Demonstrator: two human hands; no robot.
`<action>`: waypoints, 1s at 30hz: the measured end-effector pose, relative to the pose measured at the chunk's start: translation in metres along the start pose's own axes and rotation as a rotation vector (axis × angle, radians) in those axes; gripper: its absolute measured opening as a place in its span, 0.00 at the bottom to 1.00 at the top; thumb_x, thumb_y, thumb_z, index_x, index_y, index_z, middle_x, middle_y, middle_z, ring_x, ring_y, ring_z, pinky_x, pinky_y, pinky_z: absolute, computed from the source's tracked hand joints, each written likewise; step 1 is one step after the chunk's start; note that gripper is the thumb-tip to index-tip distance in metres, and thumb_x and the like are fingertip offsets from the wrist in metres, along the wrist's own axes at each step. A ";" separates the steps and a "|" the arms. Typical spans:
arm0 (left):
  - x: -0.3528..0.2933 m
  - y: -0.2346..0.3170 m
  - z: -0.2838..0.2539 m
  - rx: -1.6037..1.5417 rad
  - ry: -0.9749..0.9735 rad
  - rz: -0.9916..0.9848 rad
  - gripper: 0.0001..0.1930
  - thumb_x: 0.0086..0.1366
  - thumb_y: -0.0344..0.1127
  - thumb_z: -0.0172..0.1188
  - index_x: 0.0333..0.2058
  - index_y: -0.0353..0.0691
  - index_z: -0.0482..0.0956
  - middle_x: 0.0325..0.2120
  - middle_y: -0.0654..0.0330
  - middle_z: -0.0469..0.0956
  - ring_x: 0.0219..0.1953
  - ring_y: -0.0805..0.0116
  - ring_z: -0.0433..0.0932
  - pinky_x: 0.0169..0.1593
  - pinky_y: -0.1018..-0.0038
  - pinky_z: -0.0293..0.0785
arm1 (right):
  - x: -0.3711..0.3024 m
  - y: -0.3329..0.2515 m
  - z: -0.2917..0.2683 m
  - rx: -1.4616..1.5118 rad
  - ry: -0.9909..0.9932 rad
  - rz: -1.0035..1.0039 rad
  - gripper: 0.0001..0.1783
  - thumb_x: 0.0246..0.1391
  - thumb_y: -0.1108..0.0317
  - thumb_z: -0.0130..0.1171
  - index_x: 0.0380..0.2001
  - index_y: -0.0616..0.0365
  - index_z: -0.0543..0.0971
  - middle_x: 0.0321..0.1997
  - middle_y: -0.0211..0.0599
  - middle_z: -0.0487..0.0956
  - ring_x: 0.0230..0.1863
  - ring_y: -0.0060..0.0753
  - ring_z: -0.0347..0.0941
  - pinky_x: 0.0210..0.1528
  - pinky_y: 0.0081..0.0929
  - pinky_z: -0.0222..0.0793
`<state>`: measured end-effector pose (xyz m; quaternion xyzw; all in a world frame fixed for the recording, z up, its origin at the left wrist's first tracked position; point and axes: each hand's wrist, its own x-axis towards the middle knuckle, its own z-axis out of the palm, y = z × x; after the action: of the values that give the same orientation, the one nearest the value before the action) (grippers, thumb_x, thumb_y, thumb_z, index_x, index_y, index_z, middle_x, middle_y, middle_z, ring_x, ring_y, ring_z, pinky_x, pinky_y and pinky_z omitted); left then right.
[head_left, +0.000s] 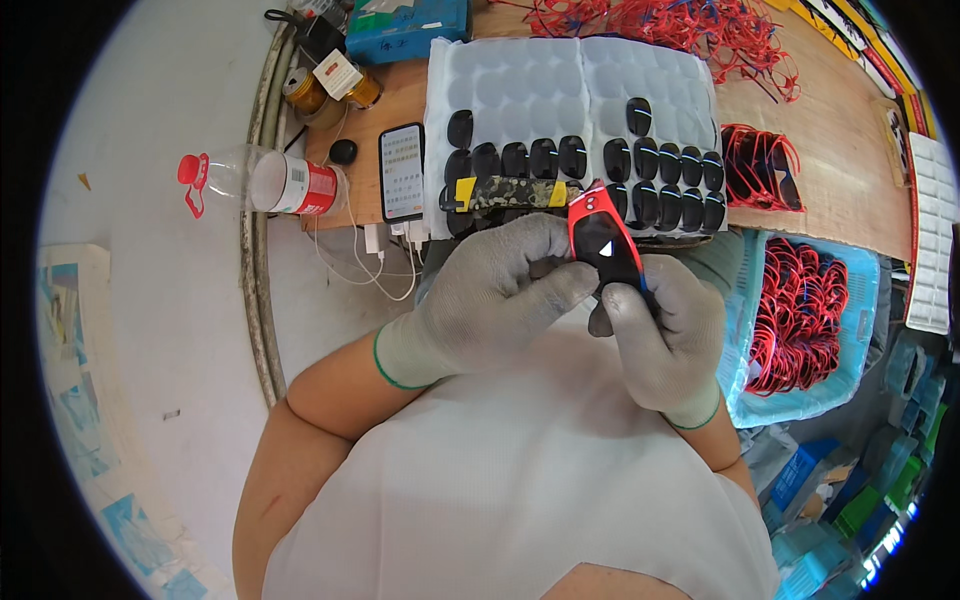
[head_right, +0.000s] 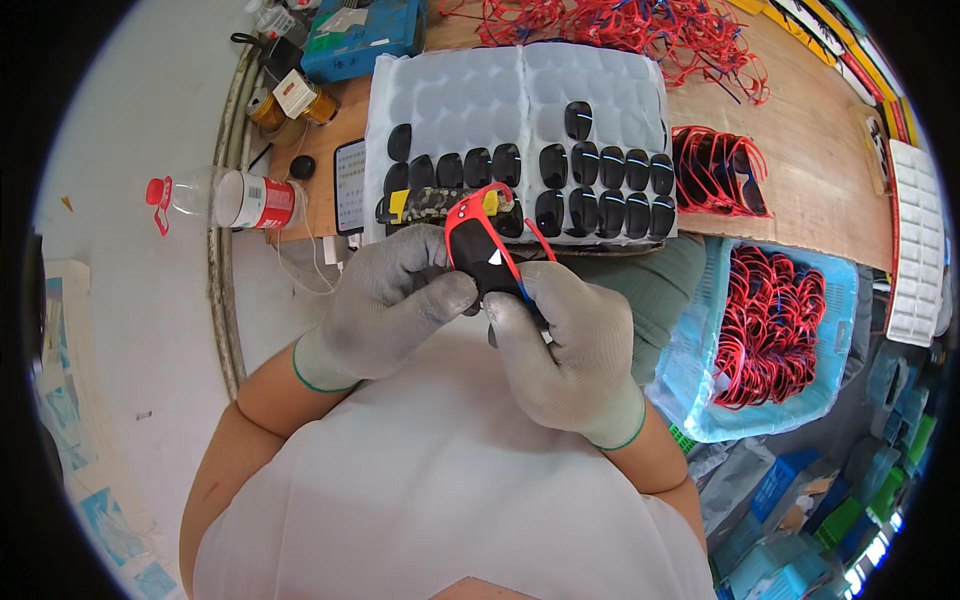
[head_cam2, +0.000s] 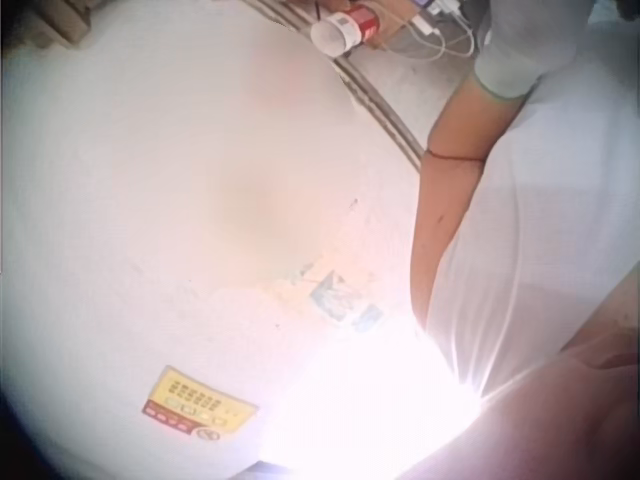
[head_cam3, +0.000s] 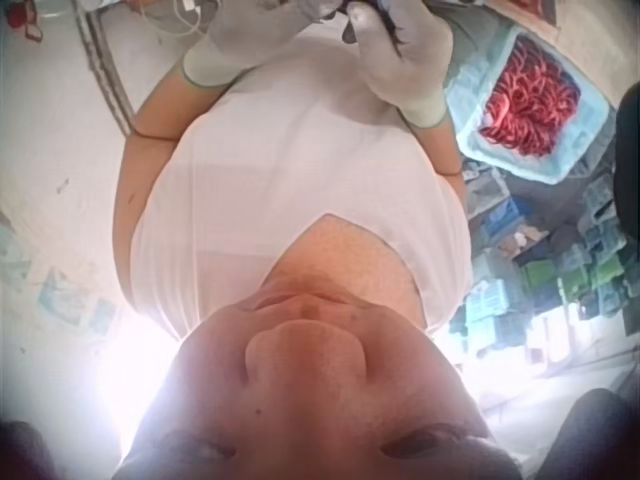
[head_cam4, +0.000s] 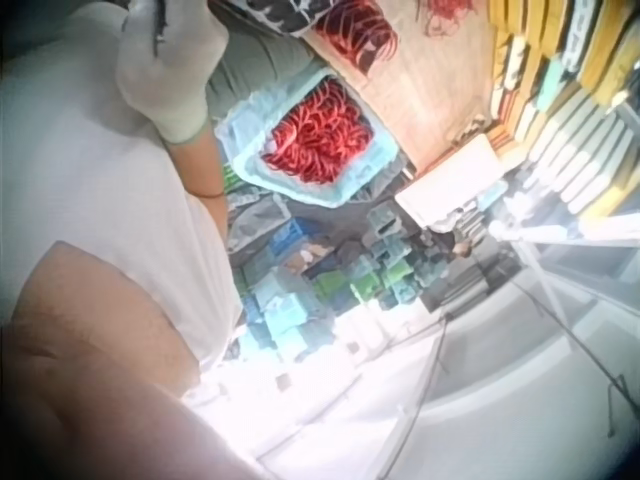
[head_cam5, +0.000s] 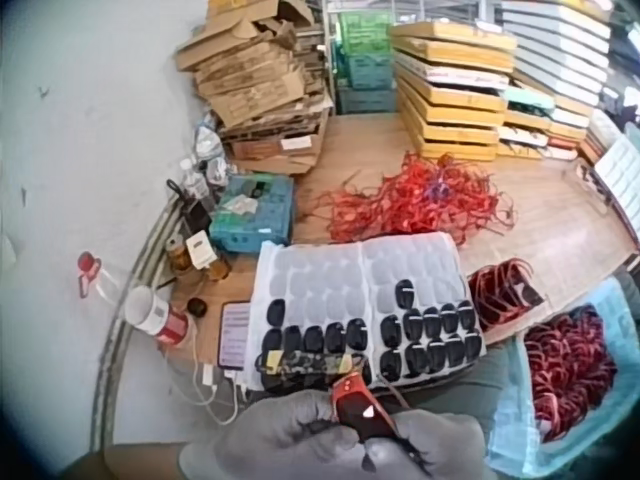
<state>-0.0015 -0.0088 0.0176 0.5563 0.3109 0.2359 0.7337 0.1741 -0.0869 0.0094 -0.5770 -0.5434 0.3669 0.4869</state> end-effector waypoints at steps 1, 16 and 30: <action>-0.001 0.002 -0.001 0.093 -0.008 0.013 0.10 0.70 0.27 0.55 0.47 0.29 0.76 0.33 0.61 0.79 0.37 0.78 0.77 0.43 0.78 0.76 | -0.002 -0.001 0.000 -0.034 0.001 0.002 0.01 0.53 0.78 0.58 0.28 0.64 0.77 0.17 0.34 0.74 0.15 0.30 0.70 0.19 0.26 0.63; 0.006 -0.003 -0.018 0.248 -0.165 0.383 0.11 0.60 0.29 0.64 0.42 0.36 0.83 0.60 0.42 0.69 0.63 0.51 0.70 0.65 0.58 0.63 | -0.004 0.010 -0.004 0.005 -0.099 -0.306 0.07 0.44 0.79 0.64 0.29 0.67 0.78 0.15 0.37 0.72 0.13 0.38 0.69 0.17 0.29 0.64; 0.257 0.004 -0.100 0.656 0.016 0.391 0.13 0.64 0.38 0.60 0.44 0.39 0.81 0.52 0.48 0.74 0.53 0.49 0.74 0.56 0.59 0.68 | 0.021 0.069 -0.074 -0.081 0.175 -0.117 0.09 0.38 0.80 0.65 0.26 0.67 0.77 0.24 0.47 0.78 0.20 0.51 0.73 0.23 0.35 0.70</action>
<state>0.1054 0.2364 -0.0471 0.8085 0.2637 0.2635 0.4553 0.2661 -0.0734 -0.0354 -0.5932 -0.5460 0.2638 0.5296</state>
